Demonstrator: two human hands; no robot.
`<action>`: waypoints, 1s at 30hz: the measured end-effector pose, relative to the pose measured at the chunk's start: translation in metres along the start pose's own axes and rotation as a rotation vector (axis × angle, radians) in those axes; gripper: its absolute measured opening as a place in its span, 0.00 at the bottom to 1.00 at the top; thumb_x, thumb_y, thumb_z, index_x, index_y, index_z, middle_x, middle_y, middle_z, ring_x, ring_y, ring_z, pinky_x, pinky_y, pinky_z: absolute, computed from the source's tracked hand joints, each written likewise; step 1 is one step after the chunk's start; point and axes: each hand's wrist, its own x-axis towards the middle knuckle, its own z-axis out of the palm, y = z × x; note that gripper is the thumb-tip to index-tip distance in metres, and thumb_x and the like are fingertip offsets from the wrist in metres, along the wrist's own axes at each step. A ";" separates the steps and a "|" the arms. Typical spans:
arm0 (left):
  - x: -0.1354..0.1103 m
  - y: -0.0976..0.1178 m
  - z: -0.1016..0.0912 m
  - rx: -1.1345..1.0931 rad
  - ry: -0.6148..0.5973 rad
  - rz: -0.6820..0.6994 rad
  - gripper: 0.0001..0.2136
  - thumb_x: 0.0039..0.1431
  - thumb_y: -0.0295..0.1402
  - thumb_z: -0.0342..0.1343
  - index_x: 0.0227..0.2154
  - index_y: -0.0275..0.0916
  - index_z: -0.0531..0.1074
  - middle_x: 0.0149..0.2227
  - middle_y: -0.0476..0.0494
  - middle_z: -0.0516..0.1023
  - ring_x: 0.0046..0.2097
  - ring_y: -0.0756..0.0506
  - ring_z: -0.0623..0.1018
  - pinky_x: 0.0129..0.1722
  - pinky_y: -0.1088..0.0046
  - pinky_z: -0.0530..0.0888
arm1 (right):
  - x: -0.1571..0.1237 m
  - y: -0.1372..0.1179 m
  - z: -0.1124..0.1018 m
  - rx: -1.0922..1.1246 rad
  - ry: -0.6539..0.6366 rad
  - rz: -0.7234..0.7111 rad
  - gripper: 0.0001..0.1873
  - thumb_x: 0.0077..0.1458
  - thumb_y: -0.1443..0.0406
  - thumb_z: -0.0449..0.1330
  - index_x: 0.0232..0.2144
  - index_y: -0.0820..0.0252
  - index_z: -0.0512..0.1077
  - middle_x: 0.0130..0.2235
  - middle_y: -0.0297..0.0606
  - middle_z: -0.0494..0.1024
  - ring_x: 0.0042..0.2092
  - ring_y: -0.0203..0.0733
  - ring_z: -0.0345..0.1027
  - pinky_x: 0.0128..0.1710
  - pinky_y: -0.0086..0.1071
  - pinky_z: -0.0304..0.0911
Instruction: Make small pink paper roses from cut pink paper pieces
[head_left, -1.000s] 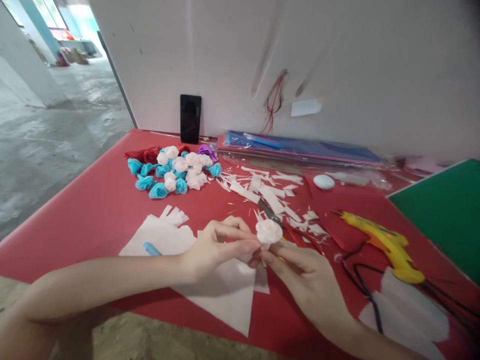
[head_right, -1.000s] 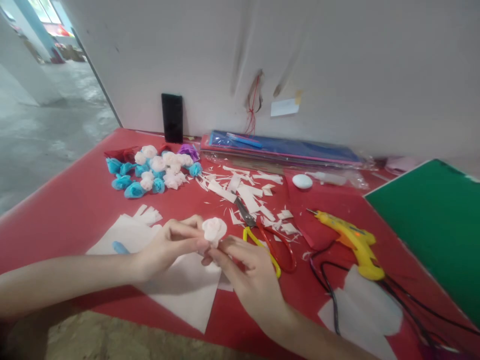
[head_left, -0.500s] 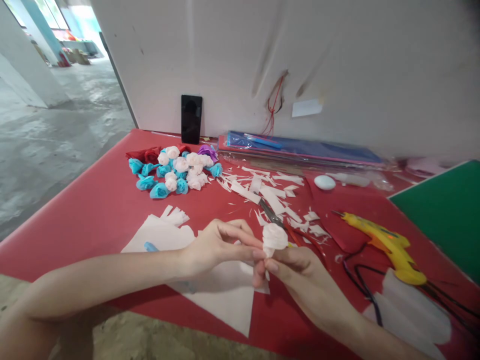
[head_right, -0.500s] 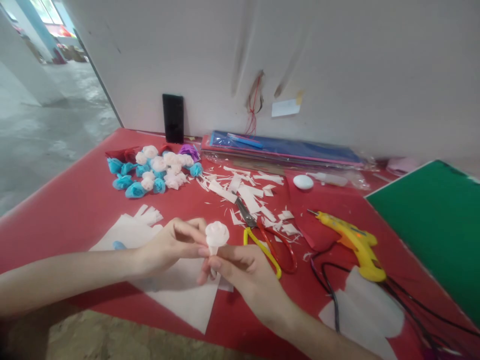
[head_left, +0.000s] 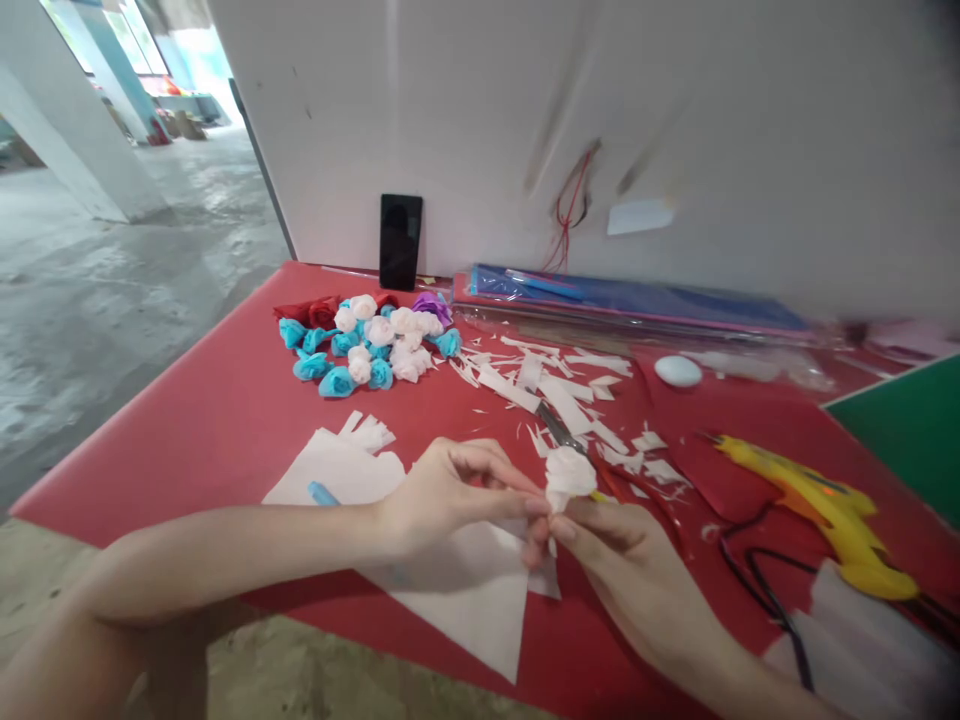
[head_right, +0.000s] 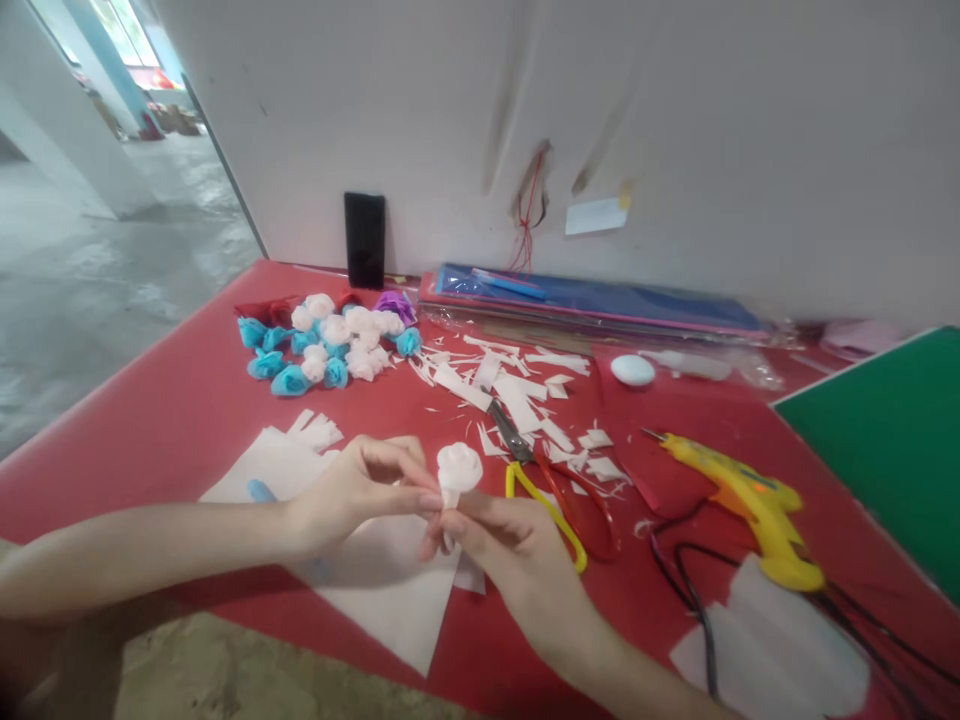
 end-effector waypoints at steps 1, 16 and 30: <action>0.001 0.004 -0.005 0.135 0.020 0.019 0.04 0.49 0.28 0.57 0.22 0.35 0.72 0.22 0.51 0.70 0.25 0.53 0.73 0.30 0.74 0.71 | 0.001 0.002 0.000 0.004 0.021 0.006 0.13 0.49 0.56 0.59 0.22 0.57 0.77 0.21 0.35 0.75 0.23 0.34 0.62 0.22 0.25 0.58; -0.043 0.019 -0.116 1.566 0.205 0.017 0.10 0.54 0.32 0.49 0.27 0.40 0.75 0.31 0.46 0.76 0.36 0.47 0.73 0.34 0.74 0.66 | 0.012 0.014 0.008 0.100 0.009 0.144 0.13 0.48 0.59 0.60 0.20 0.61 0.73 0.22 0.34 0.73 0.23 0.32 0.60 0.23 0.26 0.56; -0.045 0.014 -0.120 1.521 0.343 -0.021 0.07 0.50 0.29 0.50 0.27 0.40 0.73 0.32 0.46 0.78 0.37 0.44 0.74 0.43 0.66 0.66 | 0.012 0.012 0.011 0.121 -0.012 0.206 0.13 0.47 0.58 0.60 0.18 0.60 0.74 0.21 0.34 0.73 0.22 0.32 0.60 0.22 0.25 0.56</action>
